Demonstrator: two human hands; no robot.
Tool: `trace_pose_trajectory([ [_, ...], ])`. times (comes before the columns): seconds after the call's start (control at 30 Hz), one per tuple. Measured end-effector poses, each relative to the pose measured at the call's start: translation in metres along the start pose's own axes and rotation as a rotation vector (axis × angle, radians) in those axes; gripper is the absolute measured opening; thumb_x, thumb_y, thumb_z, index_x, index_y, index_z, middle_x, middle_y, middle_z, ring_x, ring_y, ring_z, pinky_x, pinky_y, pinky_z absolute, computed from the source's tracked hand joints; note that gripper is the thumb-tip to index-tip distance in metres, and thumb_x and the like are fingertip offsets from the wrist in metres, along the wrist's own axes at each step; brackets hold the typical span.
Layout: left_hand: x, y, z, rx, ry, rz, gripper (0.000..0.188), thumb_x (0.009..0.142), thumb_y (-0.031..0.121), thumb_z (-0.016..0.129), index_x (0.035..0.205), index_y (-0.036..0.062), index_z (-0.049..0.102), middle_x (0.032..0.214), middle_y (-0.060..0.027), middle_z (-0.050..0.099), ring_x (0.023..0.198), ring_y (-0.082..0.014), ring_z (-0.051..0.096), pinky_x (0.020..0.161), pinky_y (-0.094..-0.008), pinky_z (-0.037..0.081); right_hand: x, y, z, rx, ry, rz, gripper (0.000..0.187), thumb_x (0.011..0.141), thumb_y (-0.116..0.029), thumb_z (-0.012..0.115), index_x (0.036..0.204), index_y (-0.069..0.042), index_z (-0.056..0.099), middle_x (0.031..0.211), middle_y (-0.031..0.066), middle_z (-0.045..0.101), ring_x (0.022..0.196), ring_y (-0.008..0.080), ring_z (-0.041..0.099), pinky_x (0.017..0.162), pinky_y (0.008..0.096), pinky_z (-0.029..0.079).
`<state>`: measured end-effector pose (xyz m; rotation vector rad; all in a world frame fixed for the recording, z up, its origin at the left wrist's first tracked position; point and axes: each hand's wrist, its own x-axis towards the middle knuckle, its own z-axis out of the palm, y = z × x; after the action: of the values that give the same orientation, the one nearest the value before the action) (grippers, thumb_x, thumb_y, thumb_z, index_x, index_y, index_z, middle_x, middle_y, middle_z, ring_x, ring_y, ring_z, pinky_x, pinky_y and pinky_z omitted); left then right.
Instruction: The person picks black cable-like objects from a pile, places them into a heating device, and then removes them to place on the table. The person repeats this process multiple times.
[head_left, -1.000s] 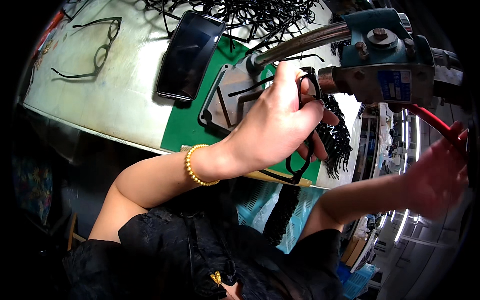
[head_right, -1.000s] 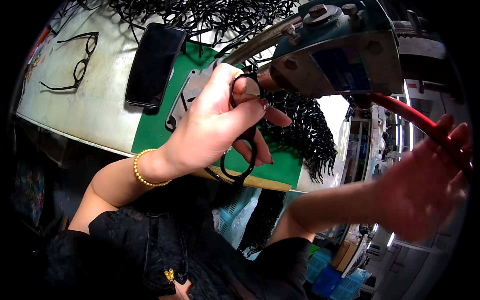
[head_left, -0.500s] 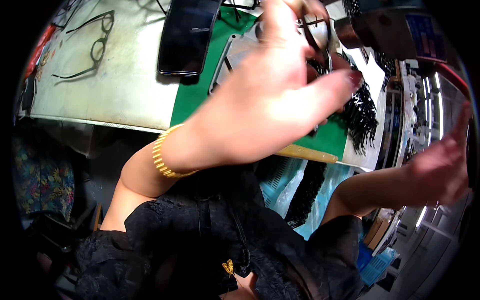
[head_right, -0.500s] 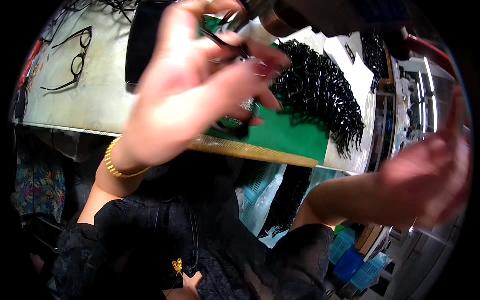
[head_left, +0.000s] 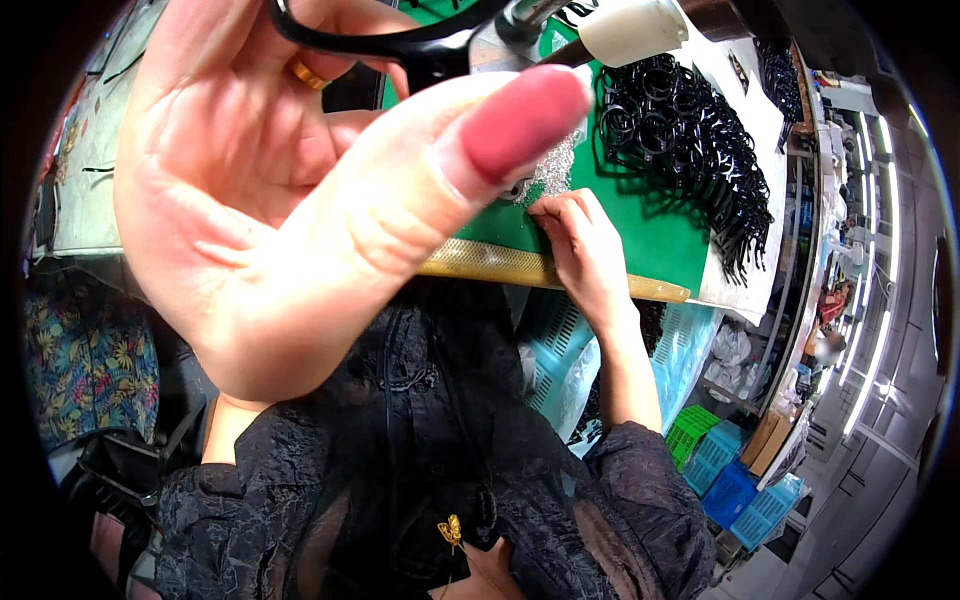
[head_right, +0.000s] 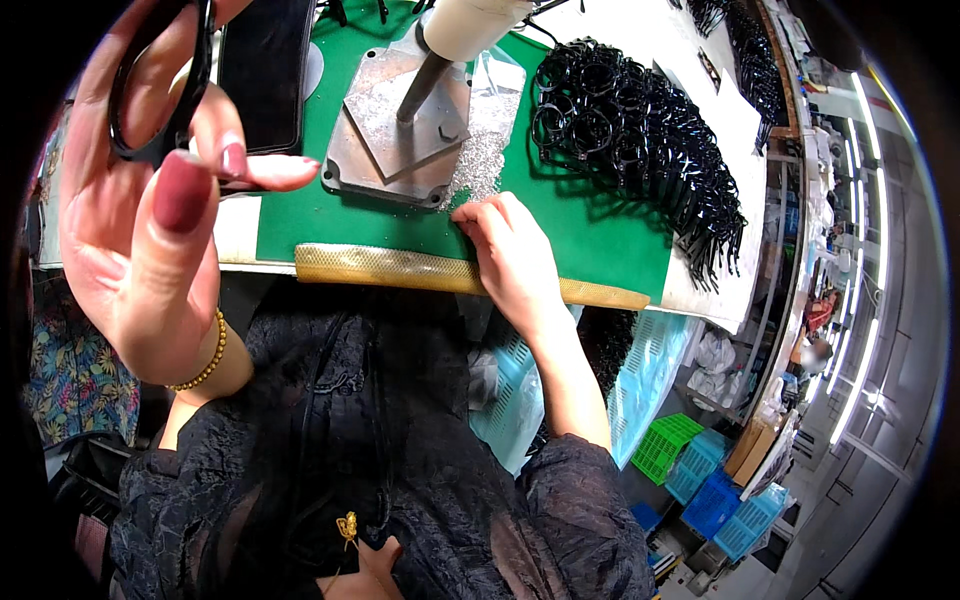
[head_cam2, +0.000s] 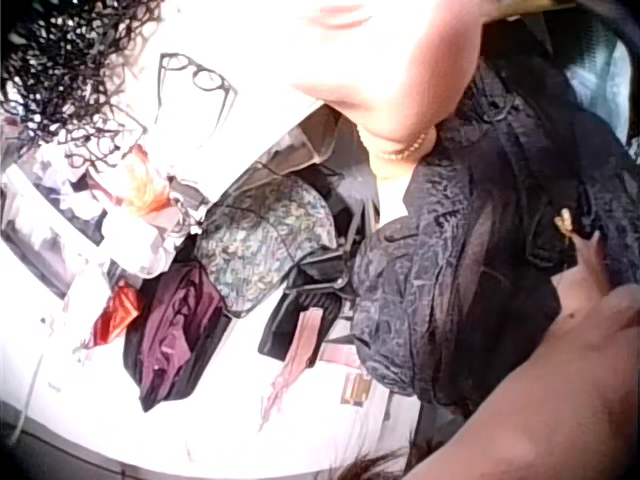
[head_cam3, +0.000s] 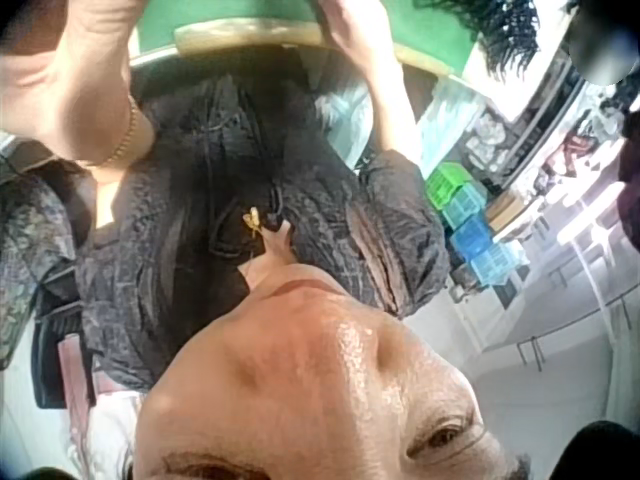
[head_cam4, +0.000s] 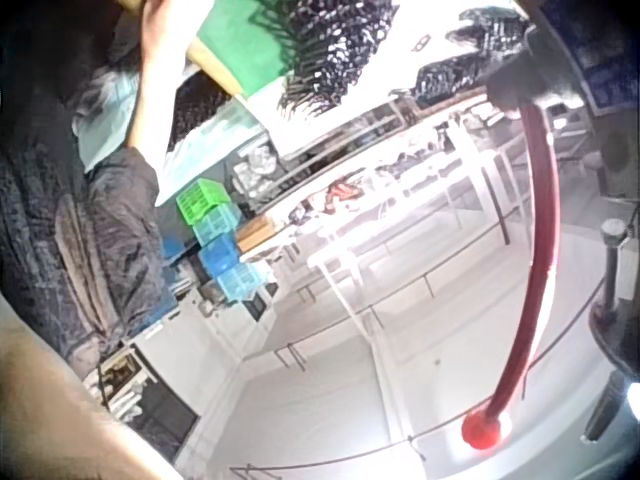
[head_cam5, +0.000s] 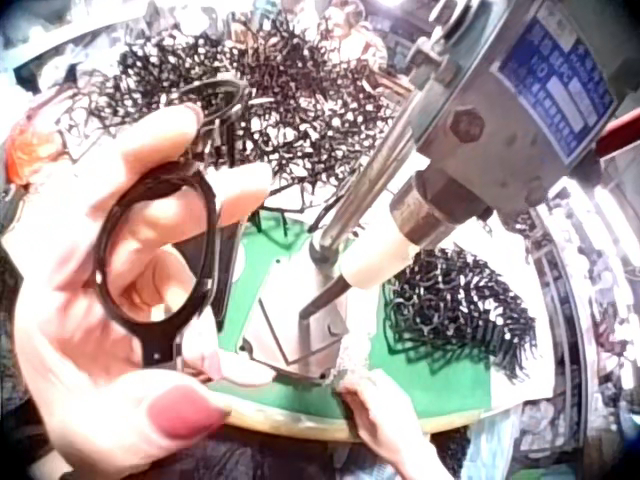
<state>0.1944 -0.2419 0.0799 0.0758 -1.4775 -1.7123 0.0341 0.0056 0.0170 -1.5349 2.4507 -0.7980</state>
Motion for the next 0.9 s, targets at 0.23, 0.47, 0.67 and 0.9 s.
trace_pose_trajectory([
  [0.23,-0.004,0.0,0.015,-0.018,-0.097,-0.069,0.049,0.096,0.005,0.053,0.143,-0.0039,0.044,0.126,-0.0235,0.062,0.073,-0.0114,0.06,0.067,-0.0228,0.057,-0.007,0.004,0.003,0.037,0.048,0.017,0.016,0.084,0.001,0.071,0.098,-0.004,0.066,0.09,0.0114,0.062,0.083,0.0289,0.063,0.073,0.0365,0.051],
  [0.47,0.005,0.004,0.023,-0.028,-0.152,-0.11,0.061,0.089,-0.001,0.059,0.146,-0.0026,0.039,0.132,-0.022,0.059,0.08,-0.0099,0.06,0.07,-0.022,0.057,-0.002,0.001,0.005,0.011,0.019,0.003,0.016,0.083,-0.002,0.073,0.097,-0.005,0.067,0.088,0.0092,0.063,0.083,0.0271,0.062,0.072,0.0357,0.051],
  [0.67,0.005,0.0,0.026,-0.057,-0.191,-0.145,0.072,0.084,-0.007,0.065,0.149,-0.0016,0.035,0.138,-0.0206,0.056,0.086,-0.0087,0.06,0.073,-0.0214,0.056,-0.004,0.002,0.007,0.003,0.049,0.016,0.016,0.081,-0.004,0.075,0.095,-0.006,0.067,0.086,0.0083,0.062,0.08,0.0262,0.062,0.07,0.0355,0.051],
  [0.9,0.006,0.008,0.032,-0.072,-0.226,-0.183,0.087,0.077,-0.013,0.071,0.153,-0.0003,0.03,0.144,-0.0191,0.053,0.093,-0.0072,0.06,0.076,-0.0206,0.056,0.001,-0.008,0.012,-0.26,0.086,-0.079,0.01,0.082,-0.006,0.073,0.089,-0.008,0.065,0.084,0.0067,0.06,0.079,0.0257,0.062,0.067,0.0359,0.051],
])
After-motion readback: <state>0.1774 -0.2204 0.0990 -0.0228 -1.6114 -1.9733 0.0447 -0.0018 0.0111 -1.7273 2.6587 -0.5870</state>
